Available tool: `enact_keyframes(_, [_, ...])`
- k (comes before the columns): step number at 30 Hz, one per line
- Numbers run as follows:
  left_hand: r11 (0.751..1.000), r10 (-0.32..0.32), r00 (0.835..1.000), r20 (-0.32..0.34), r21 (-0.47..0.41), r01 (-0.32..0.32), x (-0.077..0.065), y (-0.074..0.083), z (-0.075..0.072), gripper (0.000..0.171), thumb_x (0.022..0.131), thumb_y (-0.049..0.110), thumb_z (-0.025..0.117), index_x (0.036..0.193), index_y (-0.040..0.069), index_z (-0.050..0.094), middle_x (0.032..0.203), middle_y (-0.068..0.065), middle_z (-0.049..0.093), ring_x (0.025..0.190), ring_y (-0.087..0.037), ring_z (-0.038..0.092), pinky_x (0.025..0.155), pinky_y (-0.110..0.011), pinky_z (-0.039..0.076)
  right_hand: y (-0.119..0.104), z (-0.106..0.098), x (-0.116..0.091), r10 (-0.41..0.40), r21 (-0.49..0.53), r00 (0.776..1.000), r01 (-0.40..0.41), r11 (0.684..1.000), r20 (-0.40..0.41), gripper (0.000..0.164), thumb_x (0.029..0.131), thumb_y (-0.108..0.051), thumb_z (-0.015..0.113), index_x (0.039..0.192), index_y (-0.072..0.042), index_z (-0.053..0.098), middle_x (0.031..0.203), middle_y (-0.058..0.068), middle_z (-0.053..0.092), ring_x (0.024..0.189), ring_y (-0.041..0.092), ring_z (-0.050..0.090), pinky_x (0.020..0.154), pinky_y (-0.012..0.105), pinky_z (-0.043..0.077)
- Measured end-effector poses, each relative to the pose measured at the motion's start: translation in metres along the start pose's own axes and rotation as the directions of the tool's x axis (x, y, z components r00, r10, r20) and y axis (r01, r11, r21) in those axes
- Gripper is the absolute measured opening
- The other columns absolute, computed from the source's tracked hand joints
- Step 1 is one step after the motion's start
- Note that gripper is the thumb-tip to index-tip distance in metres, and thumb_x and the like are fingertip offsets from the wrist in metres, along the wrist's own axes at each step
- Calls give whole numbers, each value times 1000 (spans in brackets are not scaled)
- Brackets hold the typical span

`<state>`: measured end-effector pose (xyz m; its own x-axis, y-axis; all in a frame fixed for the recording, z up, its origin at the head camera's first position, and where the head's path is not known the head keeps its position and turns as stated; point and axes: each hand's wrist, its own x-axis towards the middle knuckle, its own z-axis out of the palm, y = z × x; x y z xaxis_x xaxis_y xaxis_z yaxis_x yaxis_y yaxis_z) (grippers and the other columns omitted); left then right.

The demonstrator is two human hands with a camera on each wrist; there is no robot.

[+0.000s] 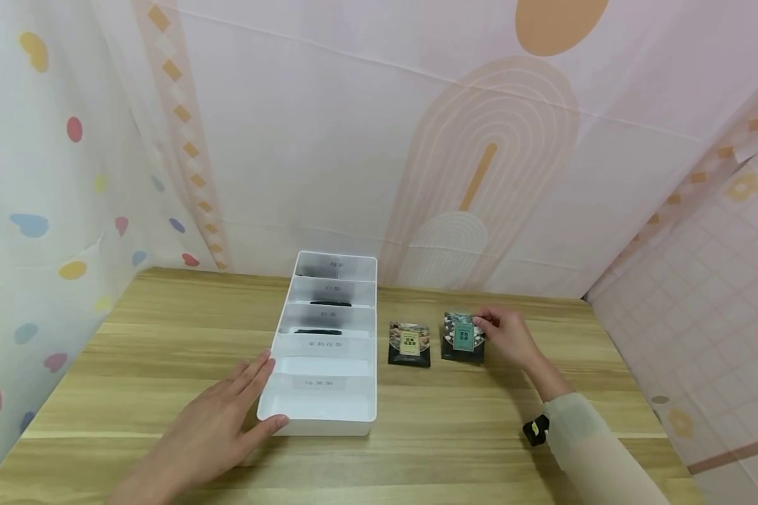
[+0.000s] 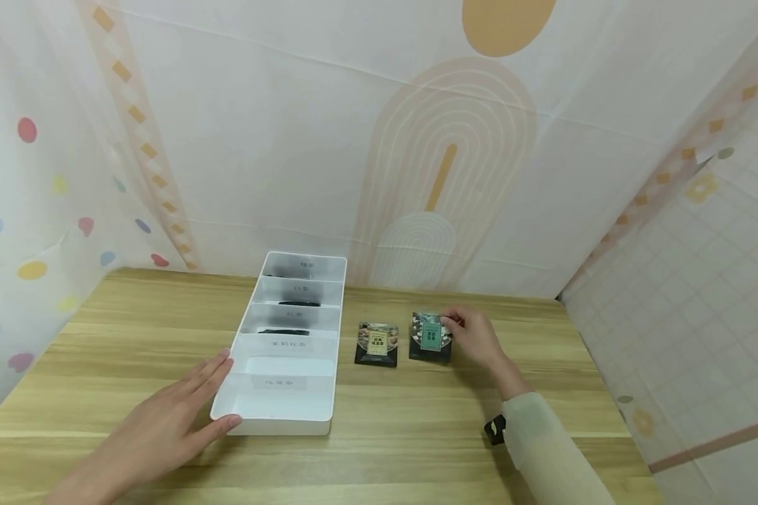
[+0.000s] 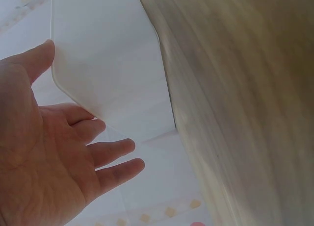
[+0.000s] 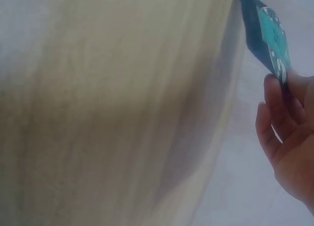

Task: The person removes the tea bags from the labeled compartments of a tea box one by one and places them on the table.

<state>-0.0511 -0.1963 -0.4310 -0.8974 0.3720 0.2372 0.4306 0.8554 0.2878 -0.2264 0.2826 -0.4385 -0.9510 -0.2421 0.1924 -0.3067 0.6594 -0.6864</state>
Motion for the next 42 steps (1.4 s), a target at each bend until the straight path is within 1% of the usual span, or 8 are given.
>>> enact_keyframes(3, [1000,-3,1000,6,-1,3,0,1,-1,84,99,55,67,156,-3,45,165,-18,39,142,-46,48,110,-59,46,3,3,1,-16,-25,1000,16,1000,11,9,102,0,66,102,2,75,85,7,70,72,18,57,60,26,49])
enact_keyframes(7, [1000,-8,1000,9,-2,8,0,1,-2,84,99,55,67,156,-3,44,165,-18,39,142,-46,47,110,-60,46,7,5,4,-18,-61,1000,19,998,23,9,101,0,67,99,0,76,88,7,73,75,17,60,64,27,51])
enact_keyframes(13, [1000,-18,1000,18,-5,18,0,1,-2,85,100,55,66,157,-2,43,166,-17,38,143,-47,46,109,-60,47,11,7,10,22,-120,997,-12,993,79,9,101,-6,69,97,-2,77,88,5,74,78,17,64,68,31,54])
enact_keyframes(17, [1000,-20,1000,24,-6,20,0,1,-2,85,100,56,66,157,-3,43,166,-18,38,142,-47,46,110,-60,46,12,7,13,41,-133,993,-26,991,110,11,102,-8,70,96,-2,77,87,4,73,77,17,63,66,32,54])
enact_keyframes(26, [1000,-14,1000,17,-9,14,0,1,-2,85,99,55,67,157,-2,43,165,-17,38,142,-47,47,110,-60,46,15,8,14,46,-157,988,-22,987,146,10,100,-6,71,92,-2,77,87,6,71,77,17,62,66,30,52])
enact_keyframes(29, [1000,-13,1000,13,-8,13,0,1,-2,85,99,55,67,157,-2,43,165,-17,39,142,-46,47,110,-60,46,15,8,15,44,-161,986,-18,987,159,9,99,-5,71,93,-1,76,87,6,71,77,17,62,66,30,53])
enact_keyframes(35, [1000,-11,1000,2,1,11,0,2,-3,83,100,54,67,156,-3,45,165,-17,40,143,-43,47,110,-58,46,15,8,16,81,-185,977,-44,982,198,8,100,-8,71,96,-2,76,86,4,70,76,16,60,66,31,52])
enact_keyframes(42, [1000,-15,1000,3,2,15,0,2,-3,83,100,54,67,156,-3,45,165,-17,39,143,-44,48,111,-58,46,18,7,17,93,-201,975,-51,978,204,8,100,-10,72,99,-3,77,87,2,70,77,15,61,68,34,53])
